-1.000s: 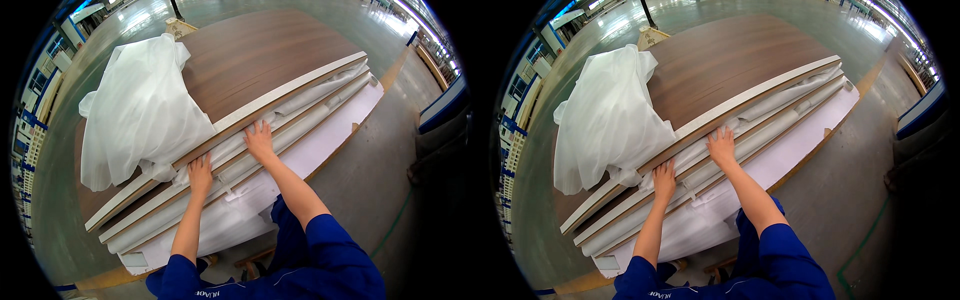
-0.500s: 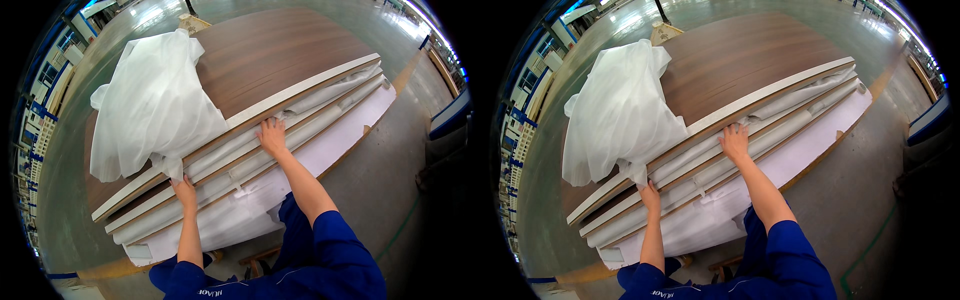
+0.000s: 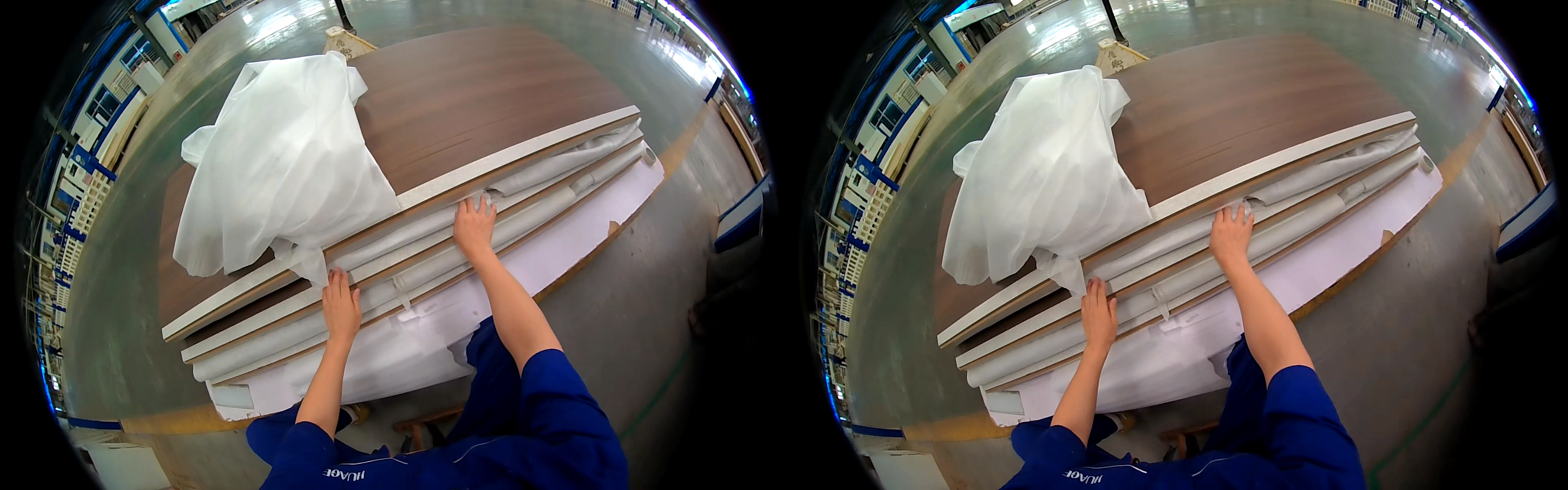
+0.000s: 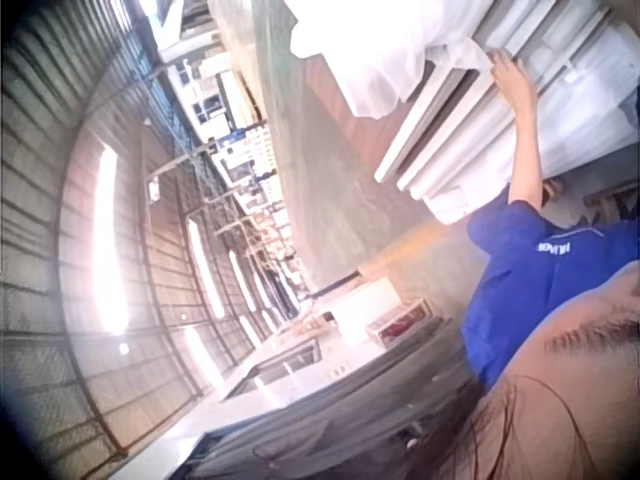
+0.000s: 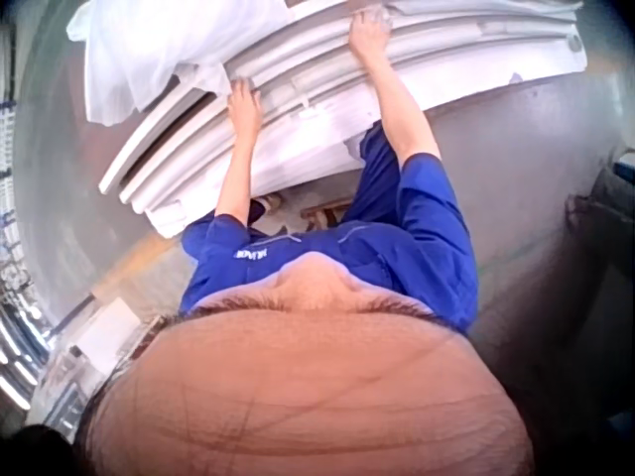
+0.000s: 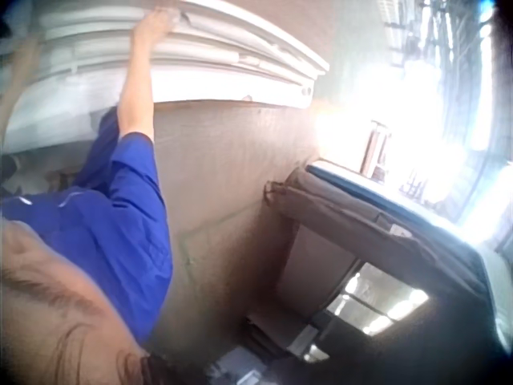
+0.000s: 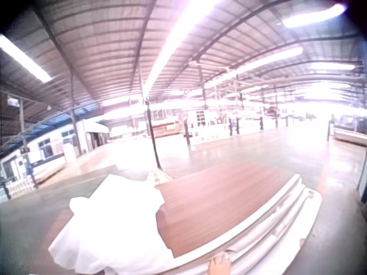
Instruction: The person wraps a stack of flat panels with white protective paper and secures them with tape. They place paper between layers, fold edges, and apply tape along the sides to hold the wrapping in place.
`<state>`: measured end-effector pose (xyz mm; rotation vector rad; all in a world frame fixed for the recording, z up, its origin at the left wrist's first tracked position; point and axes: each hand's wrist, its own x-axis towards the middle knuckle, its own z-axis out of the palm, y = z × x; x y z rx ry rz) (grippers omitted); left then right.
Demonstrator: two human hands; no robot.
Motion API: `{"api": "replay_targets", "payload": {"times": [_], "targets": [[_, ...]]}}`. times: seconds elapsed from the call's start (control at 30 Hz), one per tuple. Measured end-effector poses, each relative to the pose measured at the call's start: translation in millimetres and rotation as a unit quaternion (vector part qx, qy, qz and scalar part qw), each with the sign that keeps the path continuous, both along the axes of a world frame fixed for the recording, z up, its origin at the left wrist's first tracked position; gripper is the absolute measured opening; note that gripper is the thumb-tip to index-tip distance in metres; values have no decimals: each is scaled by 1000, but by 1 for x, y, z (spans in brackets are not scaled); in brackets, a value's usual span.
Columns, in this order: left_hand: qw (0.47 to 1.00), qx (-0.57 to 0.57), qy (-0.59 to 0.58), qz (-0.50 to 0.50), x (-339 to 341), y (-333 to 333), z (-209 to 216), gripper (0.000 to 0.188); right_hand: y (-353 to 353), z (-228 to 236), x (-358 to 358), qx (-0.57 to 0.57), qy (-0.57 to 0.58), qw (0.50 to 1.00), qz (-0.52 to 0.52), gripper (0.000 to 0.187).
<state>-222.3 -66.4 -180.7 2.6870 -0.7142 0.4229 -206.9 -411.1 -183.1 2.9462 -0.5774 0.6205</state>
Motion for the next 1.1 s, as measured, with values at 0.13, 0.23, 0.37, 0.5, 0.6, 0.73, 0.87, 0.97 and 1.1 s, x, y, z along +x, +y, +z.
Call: {"api": "replay_targets", "payload": {"times": [0.13,0.23,0.37,0.5,0.6,0.73,0.87,0.97,1.1], "targets": [[1000,-19,-7,-6,1,-3,-4,48,25,24,-14,9,27,999,-33,46],[1000,-1,-12,4,1,-5,-7,50,45,29,-21,37,46,998,-39,50],[1000,10,1,13,2,-9,-6,50,50,-10,-20,67,115,991,8,58],[999,26,37,13,6,-4,-3,44,43,-6,-17,121,155,976,92,63],[999,38,31,3,8,5,-5,40,42,-4,-16,86,156,971,160,64],[998,48,41,-1,7,10,-2,36,40,-6,-3,60,163,963,207,67],[998,58,15,3,11,32,-14,38,47,-2,14,83,211,932,284,68],[997,80,-17,-7,16,24,-13,40,38,-12,25,116,169,932,299,63],[998,39,48,23,28,17,-20,44,36,-7,22,113,166,933,299,54]]}}
